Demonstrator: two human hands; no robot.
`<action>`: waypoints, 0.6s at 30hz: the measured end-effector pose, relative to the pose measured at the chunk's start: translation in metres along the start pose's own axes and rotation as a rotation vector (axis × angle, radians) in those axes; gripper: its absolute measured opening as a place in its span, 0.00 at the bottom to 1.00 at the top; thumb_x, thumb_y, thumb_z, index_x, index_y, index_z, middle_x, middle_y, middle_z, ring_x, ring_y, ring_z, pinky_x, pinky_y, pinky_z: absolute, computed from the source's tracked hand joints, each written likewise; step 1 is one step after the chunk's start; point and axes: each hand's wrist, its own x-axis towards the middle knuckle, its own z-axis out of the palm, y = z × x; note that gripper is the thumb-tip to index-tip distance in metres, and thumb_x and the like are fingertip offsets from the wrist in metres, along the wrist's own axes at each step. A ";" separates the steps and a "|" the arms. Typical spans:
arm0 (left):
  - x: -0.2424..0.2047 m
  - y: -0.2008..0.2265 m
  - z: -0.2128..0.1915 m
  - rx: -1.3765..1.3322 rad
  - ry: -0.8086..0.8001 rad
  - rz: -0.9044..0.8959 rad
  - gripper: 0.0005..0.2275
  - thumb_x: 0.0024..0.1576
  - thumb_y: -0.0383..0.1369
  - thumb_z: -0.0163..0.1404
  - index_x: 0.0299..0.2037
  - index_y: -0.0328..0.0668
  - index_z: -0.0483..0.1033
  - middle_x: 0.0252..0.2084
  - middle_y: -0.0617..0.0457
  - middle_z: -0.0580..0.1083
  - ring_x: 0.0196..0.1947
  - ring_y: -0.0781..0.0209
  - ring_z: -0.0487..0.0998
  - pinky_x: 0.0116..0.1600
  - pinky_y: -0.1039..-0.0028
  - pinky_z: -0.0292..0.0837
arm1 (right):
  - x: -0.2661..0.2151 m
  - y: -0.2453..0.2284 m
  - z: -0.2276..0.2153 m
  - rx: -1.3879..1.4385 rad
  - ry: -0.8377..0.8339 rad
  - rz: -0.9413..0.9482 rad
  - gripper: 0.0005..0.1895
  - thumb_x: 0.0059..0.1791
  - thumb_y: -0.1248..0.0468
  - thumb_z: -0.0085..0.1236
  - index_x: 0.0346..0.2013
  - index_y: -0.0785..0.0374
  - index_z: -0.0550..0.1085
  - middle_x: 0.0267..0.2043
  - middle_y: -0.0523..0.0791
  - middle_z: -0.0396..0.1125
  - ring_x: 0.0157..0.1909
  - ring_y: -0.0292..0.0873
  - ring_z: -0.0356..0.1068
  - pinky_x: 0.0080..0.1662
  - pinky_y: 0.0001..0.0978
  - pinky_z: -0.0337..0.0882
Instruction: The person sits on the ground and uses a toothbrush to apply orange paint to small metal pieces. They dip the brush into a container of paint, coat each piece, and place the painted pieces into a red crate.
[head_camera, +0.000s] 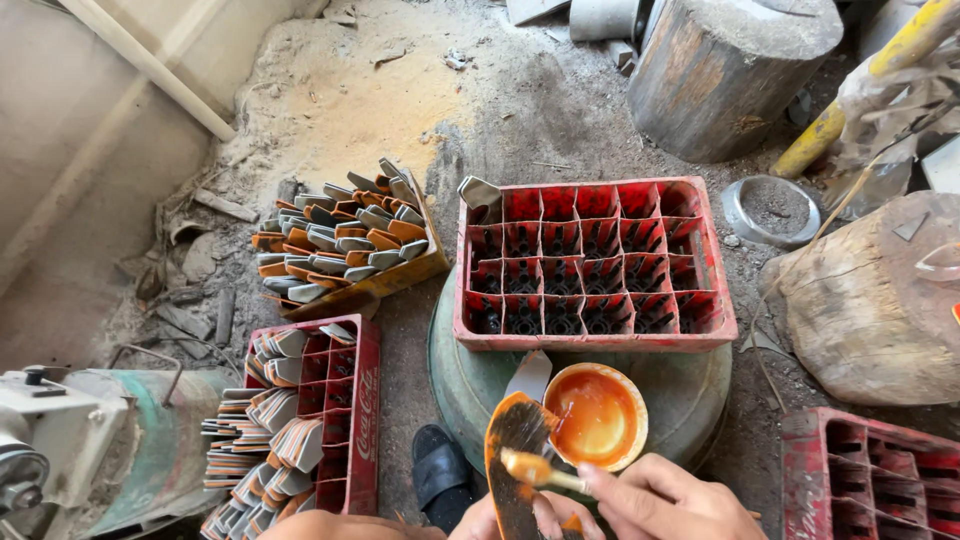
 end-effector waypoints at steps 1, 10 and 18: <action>-0.005 0.001 0.001 0.215 -0.152 0.150 0.19 0.69 0.41 0.46 0.65 0.37 0.68 0.56 0.33 0.72 0.55 0.51 0.74 0.59 0.67 0.65 | 0.000 0.000 0.001 -0.029 -0.008 0.077 0.13 0.49 0.62 0.71 0.35 0.70 0.78 0.21 0.46 0.67 0.21 0.36 0.64 0.27 0.27 0.62; 0.002 -0.004 -0.007 0.597 -0.354 0.349 0.13 0.70 0.38 0.47 0.58 0.38 0.68 0.55 0.36 0.72 0.58 0.50 0.76 0.67 0.61 0.70 | 0.004 -0.004 0.001 -0.257 -0.267 -0.344 0.10 0.48 0.68 0.70 0.44 0.63 0.83 0.32 0.43 0.73 0.33 0.29 0.74 0.37 0.20 0.72; 0.001 -0.004 -0.011 0.613 -0.345 0.332 0.13 0.66 0.35 0.52 0.56 0.36 0.70 0.51 0.37 0.73 0.55 0.49 0.76 0.64 0.61 0.70 | -0.014 -0.020 0.008 -0.587 0.095 -1.168 0.14 0.43 0.67 0.70 0.43 0.55 0.85 0.29 0.37 0.73 0.26 0.30 0.74 0.31 0.21 0.75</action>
